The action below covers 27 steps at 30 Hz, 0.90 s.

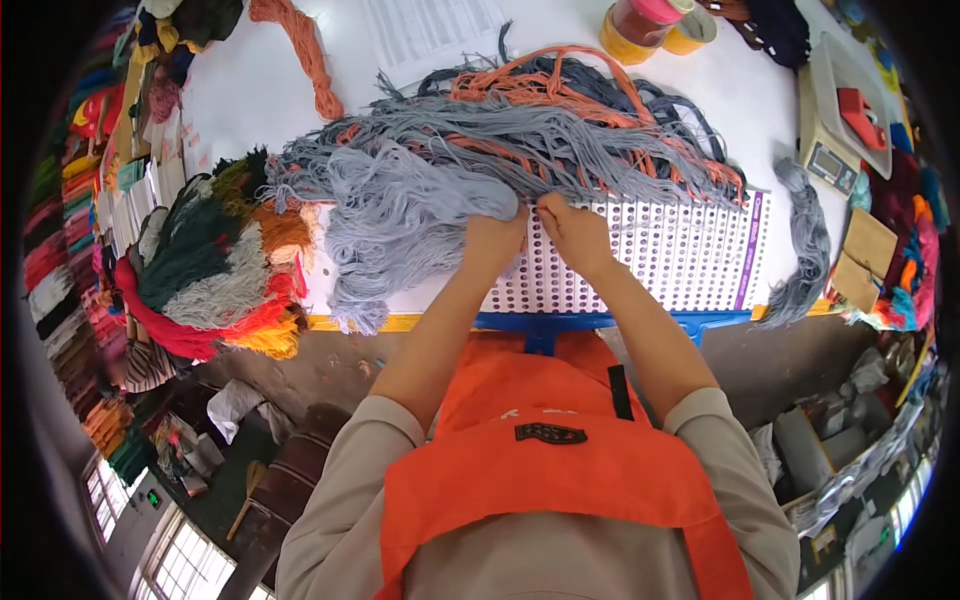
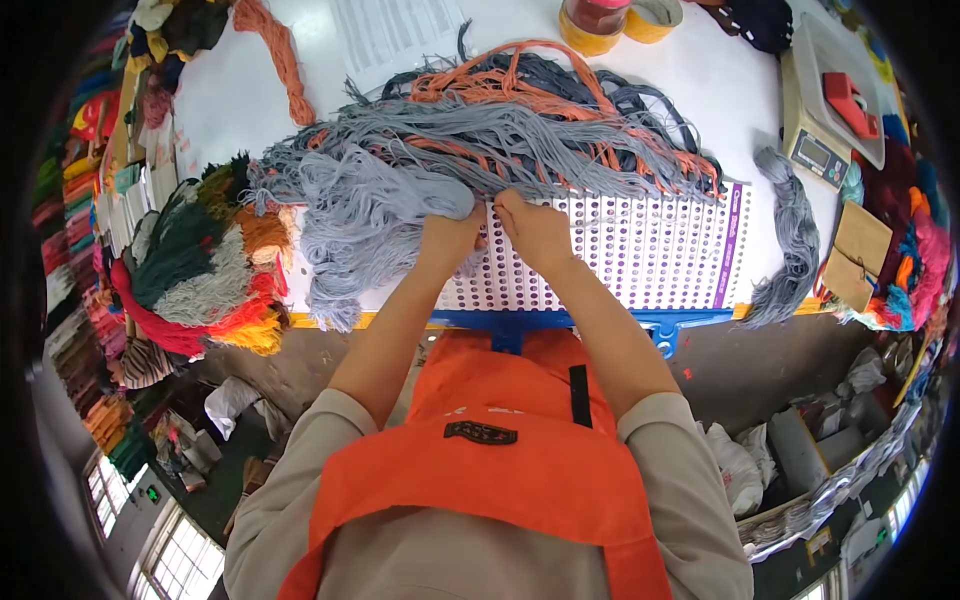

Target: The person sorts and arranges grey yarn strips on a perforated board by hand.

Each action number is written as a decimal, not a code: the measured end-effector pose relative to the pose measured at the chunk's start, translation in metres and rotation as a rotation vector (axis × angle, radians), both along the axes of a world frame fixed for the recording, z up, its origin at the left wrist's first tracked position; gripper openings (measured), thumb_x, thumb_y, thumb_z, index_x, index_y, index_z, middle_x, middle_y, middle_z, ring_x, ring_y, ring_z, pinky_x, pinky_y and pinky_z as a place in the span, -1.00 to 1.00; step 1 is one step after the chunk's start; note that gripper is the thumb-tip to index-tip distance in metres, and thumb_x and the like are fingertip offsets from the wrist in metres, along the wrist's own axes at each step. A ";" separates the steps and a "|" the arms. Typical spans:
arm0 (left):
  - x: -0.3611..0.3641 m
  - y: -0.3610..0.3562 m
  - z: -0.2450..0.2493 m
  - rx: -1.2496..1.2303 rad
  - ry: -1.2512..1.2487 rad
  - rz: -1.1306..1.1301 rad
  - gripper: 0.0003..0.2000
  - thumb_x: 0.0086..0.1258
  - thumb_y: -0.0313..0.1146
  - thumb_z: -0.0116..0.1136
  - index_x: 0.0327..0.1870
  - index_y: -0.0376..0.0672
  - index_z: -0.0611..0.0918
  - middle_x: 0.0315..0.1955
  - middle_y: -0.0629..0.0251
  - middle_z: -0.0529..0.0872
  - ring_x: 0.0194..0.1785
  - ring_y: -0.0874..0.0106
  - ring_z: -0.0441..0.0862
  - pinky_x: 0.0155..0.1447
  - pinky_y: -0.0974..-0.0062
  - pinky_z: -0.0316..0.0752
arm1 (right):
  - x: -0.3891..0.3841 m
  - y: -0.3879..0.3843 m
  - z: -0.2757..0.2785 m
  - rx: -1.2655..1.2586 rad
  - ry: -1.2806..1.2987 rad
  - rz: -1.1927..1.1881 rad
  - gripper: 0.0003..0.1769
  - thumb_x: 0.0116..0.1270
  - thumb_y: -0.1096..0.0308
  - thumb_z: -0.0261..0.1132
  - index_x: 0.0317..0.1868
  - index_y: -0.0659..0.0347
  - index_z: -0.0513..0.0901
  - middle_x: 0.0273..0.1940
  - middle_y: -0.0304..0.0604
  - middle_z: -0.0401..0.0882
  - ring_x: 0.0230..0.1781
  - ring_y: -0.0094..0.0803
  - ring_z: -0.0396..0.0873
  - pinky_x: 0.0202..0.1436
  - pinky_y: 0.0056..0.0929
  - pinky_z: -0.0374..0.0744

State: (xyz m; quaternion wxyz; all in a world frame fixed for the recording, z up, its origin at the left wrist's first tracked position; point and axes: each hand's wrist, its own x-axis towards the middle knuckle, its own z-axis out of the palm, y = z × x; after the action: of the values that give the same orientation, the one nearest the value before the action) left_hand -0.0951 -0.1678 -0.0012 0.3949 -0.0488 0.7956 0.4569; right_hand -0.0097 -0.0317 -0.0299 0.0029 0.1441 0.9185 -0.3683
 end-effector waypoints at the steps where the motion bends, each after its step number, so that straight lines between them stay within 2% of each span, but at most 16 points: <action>1: 0.002 0.003 -0.001 -0.047 0.060 -0.048 -0.76 0.39 -0.28 0.22 -0.33 -0.34 0.66 -0.53 0.27 0.70 -0.67 0.51 0.53 -0.56 0.49 0.43 | 0.000 0.001 0.000 0.010 0.007 0.007 -0.88 0.44 0.19 0.19 -0.11 -0.02 0.49 -0.57 -0.08 0.61 -0.56 -0.06 0.63 -0.51 -0.14 0.53; 2: 0.003 0.002 -0.001 -0.048 0.061 -0.045 -0.76 0.39 -0.28 0.22 -0.33 -0.34 0.66 -0.53 0.27 0.70 -0.67 0.51 0.53 -0.56 0.49 0.43 | 0.000 0.001 0.000 0.010 0.008 0.011 -0.88 0.44 0.19 0.19 -0.11 -0.02 0.49 -0.57 -0.08 0.61 -0.56 -0.06 0.63 -0.51 -0.14 0.53; 4: 0.002 0.001 0.001 0.116 -0.015 0.050 -0.78 0.38 -0.31 0.24 -0.39 -0.30 0.65 -0.58 0.31 0.65 -0.65 0.53 0.51 -0.54 0.49 0.40 | 0.000 0.003 0.004 -0.015 -0.001 0.022 -0.87 0.45 0.18 0.19 -0.09 -0.04 0.47 -0.54 -0.09 0.62 -0.55 -0.07 0.64 -0.51 -0.14 0.53; 8: -0.008 -0.004 0.005 0.117 -0.163 0.057 -0.81 0.38 -0.34 0.26 -0.41 -0.26 0.64 -0.59 0.35 0.62 -0.61 0.56 0.48 -0.50 0.51 0.36 | -0.002 0.002 0.006 -0.131 -0.012 -0.053 -0.82 0.45 0.17 0.19 -0.06 -0.03 0.41 -0.54 -0.13 0.62 -0.54 -0.07 0.64 -0.49 -0.12 0.53; 10: -0.012 -0.007 -0.006 0.280 -0.263 0.074 -0.84 0.37 -0.37 0.29 -0.38 -0.25 0.66 -0.57 0.38 0.62 -0.57 0.57 0.46 -0.46 0.53 0.34 | -0.003 0.004 0.005 -0.133 -0.036 -0.035 -0.81 0.45 0.17 0.20 -0.07 -0.02 0.40 -0.55 -0.14 0.61 -0.54 -0.07 0.64 -0.49 -0.12 0.52; 13: -0.016 -0.010 -0.010 0.141 -0.317 0.060 -0.85 0.36 -0.38 0.31 -0.37 -0.28 0.68 -0.55 0.39 0.63 -0.55 0.57 0.47 -0.46 0.54 0.34 | -0.004 0.006 0.005 -0.155 -0.072 -0.014 -0.80 0.44 0.17 0.21 -0.09 -0.01 0.39 -0.56 -0.15 0.60 -0.54 -0.07 0.63 -0.49 -0.11 0.51; 17: -0.018 -0.009 -0.006 0.166 -0.327 0.095 -0.82 0.35 -0.37 0.31 -0.38 -0.31 0.69 -0.58 0.37 0.63 -0.55 0.58 0.48 -0.46 0.54 0.35 | -0.005 0.007 0.009 -0.197 -0.084 -0.027 -0.80 0.43 0.22 0.25 -0.09 0.03 0.39 -0.54 -0.11 0.59 -0.51 -0.02 0.63 -0.46 -0.14 0.50; 19: -0.017 -0.005 -0.005 -0.006 -0.252 -0.062 -0.81 0.36 -0.36 0.28 -0.41 -0.29 0.69 -0.61 0.38 0.63 -0.55 0.57 0.50 -0.46 0.54 0.35 | -0.005 0.006 0.010 -0.210 -0.082 -0.037 -0.80 0.43 0.23 0.25 -0.10 0.03 0.39 -0.54 -0.11 0.59 -0.51 -0.01 0.62 -0.46 -0.14 0.50; 20: -0.017 -0.005 -0.004 -0.006 -0.253 -0.060 -0.81 0.36 -0.36 0.28 -0.41 -0.29 0.69 -0.61 0.38 0.63 -0.55 0.57 0.50 -0.46 0.54 0.35 | -0.005 0.006 0.011 -0.223 -0.080 -0.048 -0.80 0.42 0.23 0.25 -0.11 0.03 0.39 -0.54 -0.11 0.59 -0.52 -0.01 0.62 -0.47 -0.14 0.50; 22: -0.021 0.003 0.018 0.053 -0.150 -0.203 -0.81 0.38 -0.35 0.25 -0.44 -0.24 0.68 -0.64 0.39 0.63 -0.55 0.56 0.52 -0.47 0.53 0.37 | -0.005 0.006 0.011 -0.234 -0.099 -0.042 -0.80 0.43 0.24 0.24 -0.09 0.03 0.40 -0.52 -0.11 0.60 -0.50 -0.03 0.63 -0.44 -0.17 0.51; 24: -0.015 -0.009 -0.005 0.068 -0.078 -0.211 -0.82 0.39 -0.35 0.23 -0.43 -0.22 0.68 -0.61 0.40 0.65 -0.56 0.55 0.52 -0.47 0.53 0.37 | -0.004 0.009 0.013 -0.243 -0.119 -0.037 -0.80 0.43 0.25 0.24 -0.07 0.04 0.41 -0.50 -0.11 0.61 -0.49 -0.04 0.63 -0.42 -0.20 0.53; 26: -0.016 -0.018 -0.009 0.082 -0.003 -0.220 -0.82 0.40 -0.34 0.20 -0.42 -0.19 0.68 -0.59 0.41 0.66 -0.57 0.55 0.52 -0.48 0.54 0.36 | -0.002 0.011 0.017 -0.390 -0.098 -0.064 -0.80 0.43 0.21 0.23 -0.05 0.05 0.47 -0.44 -0.15 0.66 -0.42 -0.10 0.67 -0.36 -0.19 0.55; 27: -0.019 -0.024 -0.003 0.134 -0.033 -0.085 -0.85 0.40 -0.37 0.19 -0.37 -0.22 0.68 -0.59 0.37 0.65 -0.58 0.55 0.50 -0.47 0.54 0.37 | -0.002 0.013 0.016 -0.390 -0.094 -0.065 -0.80 0.43 0.21 0.23 -0.05 0.05 0.47 -0.44 -0.15 0.66 -0.42 -0.10 0.67 -0.36 -0.19 0.55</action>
State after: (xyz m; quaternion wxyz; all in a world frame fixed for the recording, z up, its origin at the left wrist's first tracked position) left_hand -0.1143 -0.1914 -0.0043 0.4294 0.0041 0.7579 0.4911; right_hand -0.0119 -0.0186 -0.0135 0.0618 0.1874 0.8233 -0.5322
